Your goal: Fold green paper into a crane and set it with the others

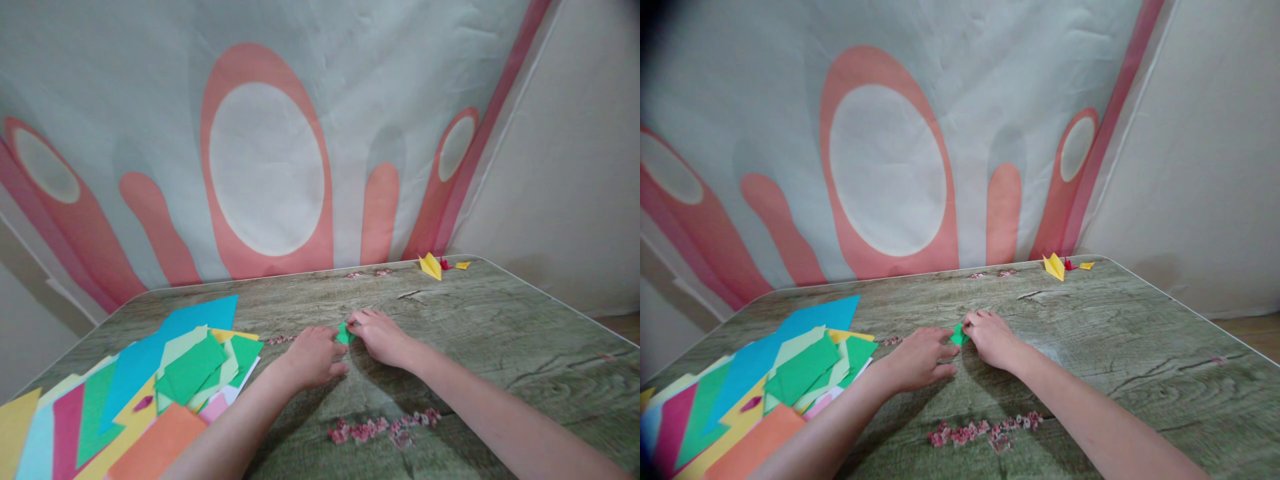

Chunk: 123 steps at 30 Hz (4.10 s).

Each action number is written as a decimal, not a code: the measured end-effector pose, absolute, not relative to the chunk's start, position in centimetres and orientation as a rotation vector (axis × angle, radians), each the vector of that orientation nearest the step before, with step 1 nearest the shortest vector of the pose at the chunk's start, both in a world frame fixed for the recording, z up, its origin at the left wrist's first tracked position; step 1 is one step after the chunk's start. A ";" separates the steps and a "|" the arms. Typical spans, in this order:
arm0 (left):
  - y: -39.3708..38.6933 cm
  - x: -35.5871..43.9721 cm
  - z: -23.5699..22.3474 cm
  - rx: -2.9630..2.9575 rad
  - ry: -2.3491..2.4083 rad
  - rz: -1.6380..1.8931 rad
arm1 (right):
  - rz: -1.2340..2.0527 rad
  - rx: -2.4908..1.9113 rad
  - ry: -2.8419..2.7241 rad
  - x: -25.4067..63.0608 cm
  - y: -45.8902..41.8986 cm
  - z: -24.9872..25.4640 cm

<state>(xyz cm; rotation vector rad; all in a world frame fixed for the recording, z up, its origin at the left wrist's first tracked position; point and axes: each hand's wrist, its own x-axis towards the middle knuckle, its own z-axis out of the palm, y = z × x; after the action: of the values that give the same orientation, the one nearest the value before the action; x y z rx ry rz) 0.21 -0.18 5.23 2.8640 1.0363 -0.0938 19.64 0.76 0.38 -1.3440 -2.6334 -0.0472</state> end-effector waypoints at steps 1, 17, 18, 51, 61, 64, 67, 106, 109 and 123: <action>-0.2 0.2 5.2 2.873 1.035 -0.102 | -0.079 -1.354 -2.640 19.4 0.5 0.4; 0.0 0.3 4.8 2.877 0.997 -0.040 | 0.048 -1.307 -2.732 19.6 -1.4 1.5; 0.1 0.3 4.8 2.879 0.992 -0.030 | 0.089 -1.278 -2.735 19.9 -1.2 1.4; 3.6 -0.2 -0.8 2.500 1.229 0.698 | 0.141 -1.270 -2.233 19.6 1.7 -2.4; 3.6 0.1 -1.1 2.531 1.494 0.693 | 0.092 -1.370 -2.155 18.9 2.0 -2.5; 3.6 0.2 -1.0 2.500 1.525 0.658 | 0.090 -1.404 -2.127 18.8 1.9 -2.5; 3.6 0.3 -1.0 2.458 1.559 0.626 | 0.067 -1.428 -2.129 18.8 1.9 -2.4; 3.2 0.9 0.0 2.443 1.251 0.668 | -0.052 -1.497 -2.236 18.8 2.2 -2.5; 3.7 0.9 -0.3 2.432 1.236 0.666 | -0.042 -1.499 -2.247 18.8 2.2 -2.5; 4.5 1.2 -1.0 2.304 1.331 0.708 | 0.169 -1.373 -2.242 19.4 2.8 -2.9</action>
<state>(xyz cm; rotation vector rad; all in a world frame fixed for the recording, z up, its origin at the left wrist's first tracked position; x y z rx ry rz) 1.21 4.47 -1.04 2.3038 1.3312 0.7081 19.38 2.81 -2.87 -1.3733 -2.2416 0.1693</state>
